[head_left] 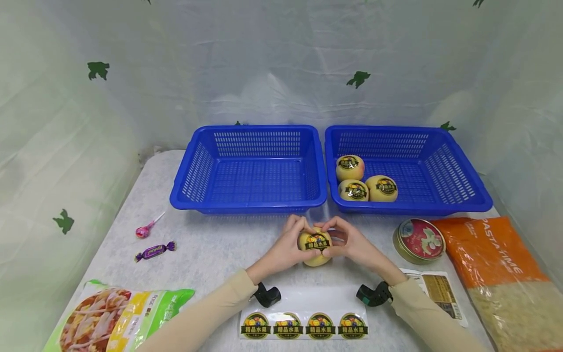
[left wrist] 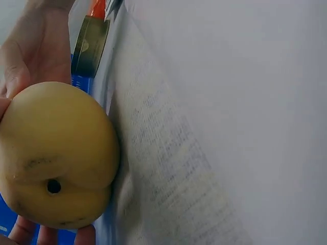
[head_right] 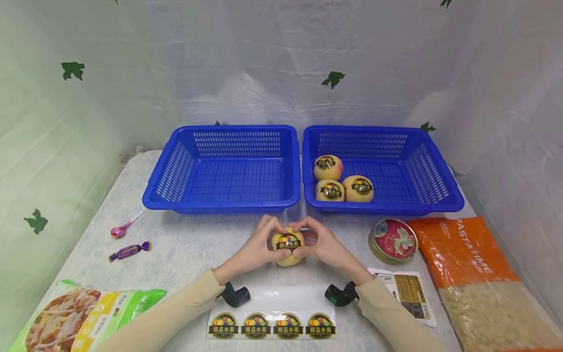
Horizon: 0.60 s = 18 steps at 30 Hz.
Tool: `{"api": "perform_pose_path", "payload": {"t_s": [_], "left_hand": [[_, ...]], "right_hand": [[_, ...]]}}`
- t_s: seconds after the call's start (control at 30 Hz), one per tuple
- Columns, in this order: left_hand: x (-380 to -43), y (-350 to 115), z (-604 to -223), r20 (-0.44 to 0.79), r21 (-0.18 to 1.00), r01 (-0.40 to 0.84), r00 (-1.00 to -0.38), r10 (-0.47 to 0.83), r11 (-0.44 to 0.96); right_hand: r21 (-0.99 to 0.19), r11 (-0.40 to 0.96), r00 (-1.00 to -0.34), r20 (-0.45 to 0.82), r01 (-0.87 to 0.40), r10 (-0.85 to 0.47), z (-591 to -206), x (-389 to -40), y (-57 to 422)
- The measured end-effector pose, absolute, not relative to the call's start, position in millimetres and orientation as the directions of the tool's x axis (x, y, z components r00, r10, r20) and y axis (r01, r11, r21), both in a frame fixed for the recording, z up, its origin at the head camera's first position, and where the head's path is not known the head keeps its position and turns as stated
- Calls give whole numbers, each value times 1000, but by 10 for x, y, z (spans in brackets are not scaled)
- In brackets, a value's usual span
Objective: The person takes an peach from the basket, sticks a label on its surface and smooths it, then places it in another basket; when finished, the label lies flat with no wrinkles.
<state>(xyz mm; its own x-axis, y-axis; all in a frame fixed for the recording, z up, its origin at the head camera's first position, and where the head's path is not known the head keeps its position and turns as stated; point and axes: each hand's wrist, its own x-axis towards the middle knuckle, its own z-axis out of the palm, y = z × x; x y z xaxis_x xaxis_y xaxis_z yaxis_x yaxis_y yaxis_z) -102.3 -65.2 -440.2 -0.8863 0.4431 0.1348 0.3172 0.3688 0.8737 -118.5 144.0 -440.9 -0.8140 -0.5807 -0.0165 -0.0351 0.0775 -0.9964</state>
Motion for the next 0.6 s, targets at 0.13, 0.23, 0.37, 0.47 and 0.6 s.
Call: {"api": "perform_pose_path", "payload": {"t_s": [0.13,0.23,0.37,0.47,0.6], "left_hand": [[-1065,-701,-4405,117,902,297,-866,485,314],[-1084,-755,-4343,94,939,250,-849,521,238],[-1080,-799,-4195,68,964,194,-841,537,182],[-1079,-801,-4118,48,967,175,-841,539,186],[-1101,-760,-4095,37,966,164,-851,523,198]], "right_hand": [[-999,39,-808,-21,-2,-588,-4445,-1214,1486],[-1000,13,-801,-26,23,-598,-4452,-1228,1497],[-999,-4,-790,-28,38,-612,-4437,-1246,1500],[-998,10,-800,-56,63,-597,-4416,-1250,1482],[-994,52,-832,-105,92,-545,-4392,-1247,1453]]}}
